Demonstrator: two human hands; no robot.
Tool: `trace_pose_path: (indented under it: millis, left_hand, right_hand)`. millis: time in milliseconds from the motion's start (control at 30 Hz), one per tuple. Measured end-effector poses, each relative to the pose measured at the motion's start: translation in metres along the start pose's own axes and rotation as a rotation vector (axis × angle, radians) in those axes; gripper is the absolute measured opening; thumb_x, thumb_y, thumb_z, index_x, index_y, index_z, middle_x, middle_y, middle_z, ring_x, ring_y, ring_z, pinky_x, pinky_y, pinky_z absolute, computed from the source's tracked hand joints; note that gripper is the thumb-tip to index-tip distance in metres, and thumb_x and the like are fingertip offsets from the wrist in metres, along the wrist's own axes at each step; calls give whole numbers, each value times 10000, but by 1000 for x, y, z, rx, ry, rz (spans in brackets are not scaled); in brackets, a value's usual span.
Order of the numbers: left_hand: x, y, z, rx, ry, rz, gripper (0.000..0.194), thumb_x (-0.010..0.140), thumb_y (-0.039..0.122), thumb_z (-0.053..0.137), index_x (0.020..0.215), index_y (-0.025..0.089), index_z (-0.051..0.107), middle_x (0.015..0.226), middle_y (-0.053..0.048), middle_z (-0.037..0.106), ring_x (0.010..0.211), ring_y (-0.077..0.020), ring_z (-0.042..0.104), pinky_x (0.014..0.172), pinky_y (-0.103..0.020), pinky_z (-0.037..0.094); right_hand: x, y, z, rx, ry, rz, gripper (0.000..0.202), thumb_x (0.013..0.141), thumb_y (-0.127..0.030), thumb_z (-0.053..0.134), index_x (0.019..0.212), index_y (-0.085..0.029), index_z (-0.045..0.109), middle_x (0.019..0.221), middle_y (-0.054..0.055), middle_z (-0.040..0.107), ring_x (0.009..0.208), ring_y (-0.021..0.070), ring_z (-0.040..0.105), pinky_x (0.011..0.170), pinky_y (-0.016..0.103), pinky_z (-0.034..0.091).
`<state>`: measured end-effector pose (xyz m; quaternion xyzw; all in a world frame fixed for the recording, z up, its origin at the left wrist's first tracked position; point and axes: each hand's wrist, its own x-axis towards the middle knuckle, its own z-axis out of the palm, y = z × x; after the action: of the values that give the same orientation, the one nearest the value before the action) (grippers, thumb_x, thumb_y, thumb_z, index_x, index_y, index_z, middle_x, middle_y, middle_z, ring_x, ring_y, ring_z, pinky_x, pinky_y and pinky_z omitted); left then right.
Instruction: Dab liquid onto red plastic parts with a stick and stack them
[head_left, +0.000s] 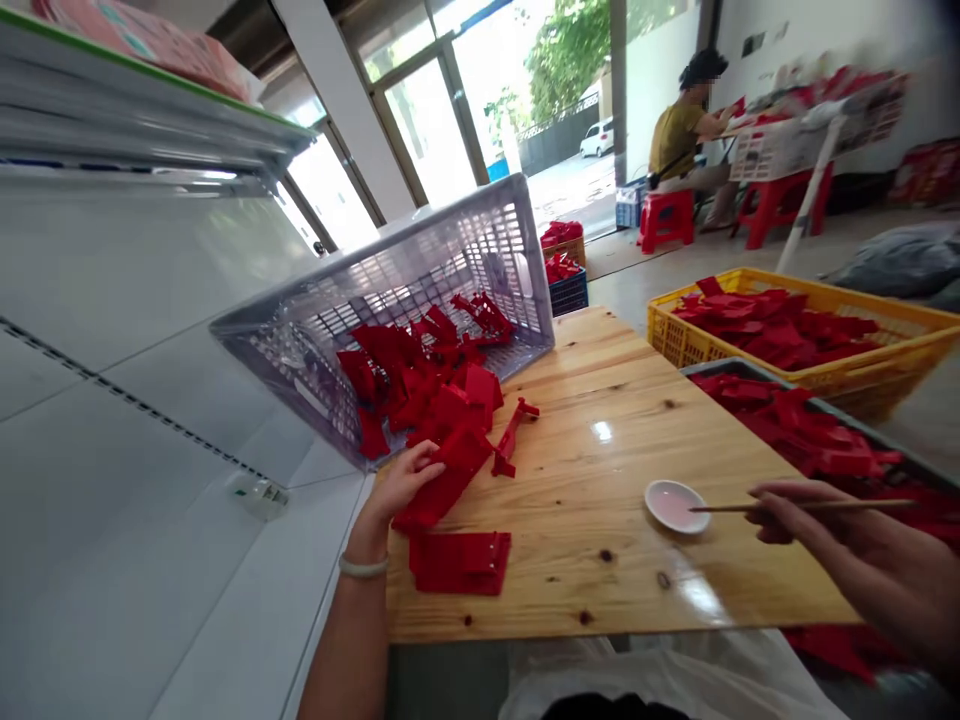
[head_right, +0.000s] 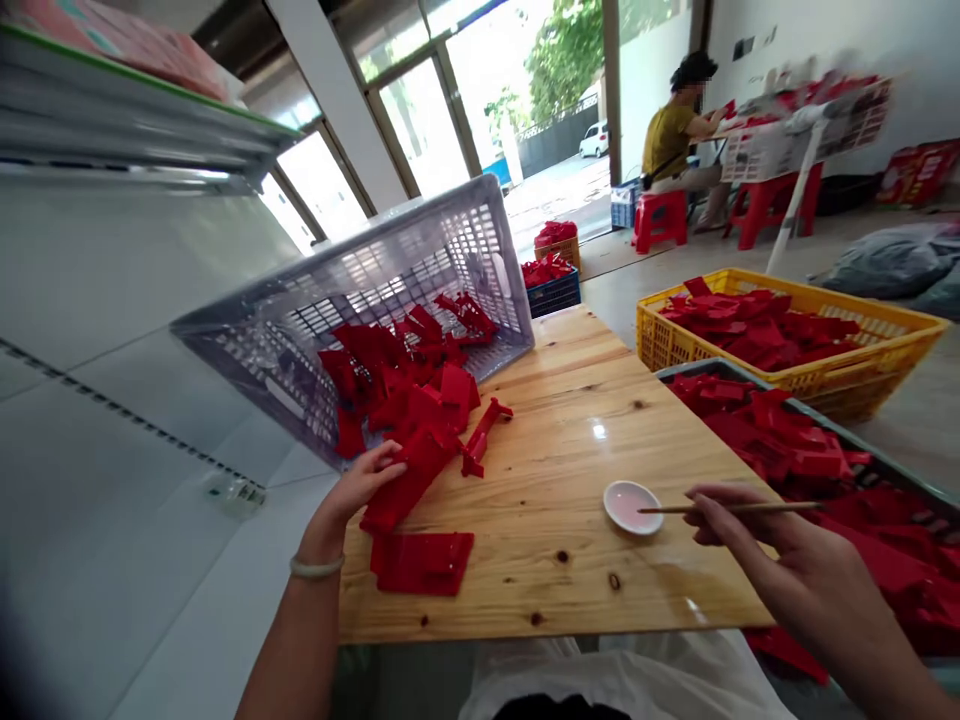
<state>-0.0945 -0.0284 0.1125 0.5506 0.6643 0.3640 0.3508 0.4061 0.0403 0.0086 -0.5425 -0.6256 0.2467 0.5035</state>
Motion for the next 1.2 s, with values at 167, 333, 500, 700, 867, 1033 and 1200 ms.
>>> trace_pose_path:
  millis: [167, 333, 500, 700, 867, 1033, 1200]
  left_hand:
    - [-25, -3, 54, -605, 77, -34, 683, 875, 608, 740, 1429, 228, 619, 1247, -150, 769, 1098, -289, 749, 943, -392, 609]
    - [-42, 8, 136, -1216, -167, -249, 698, 1061, 570, 436, 1667, 227, 394, 1499, -207, 649, 1284, -369, 703, 1076, -561, 569]
    - [-43, 35, 184, -1386, -196, -437, 655, 1128, 481, 298, 1584, 51, 486, 1379, -264, 711, 1051, -297, 795, 938, -442, 643]
    - [-50, 42, 190, -1238, -161, -430, 661, 1125, 529, 307, 1204, 43, 748, 1157, -225, 801, 859, -245, 794, 745, -329, 662]
    - [-54, 36, 193, -1176, -82, -433, 666, 1123, 554, 310, 1227, 59, 744, 1180, -215, 799, 870, -247, 792, 728, -330, 663]
    - [-55, 28, 199, -1171, -102, -430, 637, 1063, 621, 476, 1277, 84, 743, 1268, -211, 776, 866, -246, 787, 683, -313, 656]
    - [-54, 24, 203, -1159, -136, -450, 650, 1072, 626, 434, 1300, 101, 741, 1202, -197, 798, 868, -247, 793, 685, -302, 648]
  right_hand:
    - [5, -20, -3, 99, -118, 43, 679, 762, -911, 665, 859, -254, 806, 823, 134, 814, 741, 325, 815, 677, 386, 695]
    - [6, -26, 5, 108, -188, 52, 629, 847, -828, 658, 941, -213, 754, 864, 111, 812, 734, 282, 810, 679, 366, 686]
    - [7, -21, 9, 39, -204, 11, 482, 908, -706, 657, 916, -226, 707, 784, 78, 779, 673, 257, 781, 633, 354, 654]
    - [4, -11, 20, -45, -194, -30, 304, 933, -542, 639, 917, -244, 699, 796, 65, 792, 663, 255, 777, 619, 353, 610]
    - [0, -3, 27, -112, -168, -56, 319, 934, -544, 630, 928, -236, 711, 785, 75, 790, 667, 269, 771, 608, 370, 565]
    - [0, -7, 23, -113, -136, -59, 394, 959, -606, 631, 946, -221, 712, 802, 80, 789, 661, 257, 770, 628, 364, 597]
    - [1, -9, 20, -106, -138, -37, 506, 943, -713, 630, 883, -219, 718, 736, 66, 770, 588, 242, 746, 573, 350, 597]
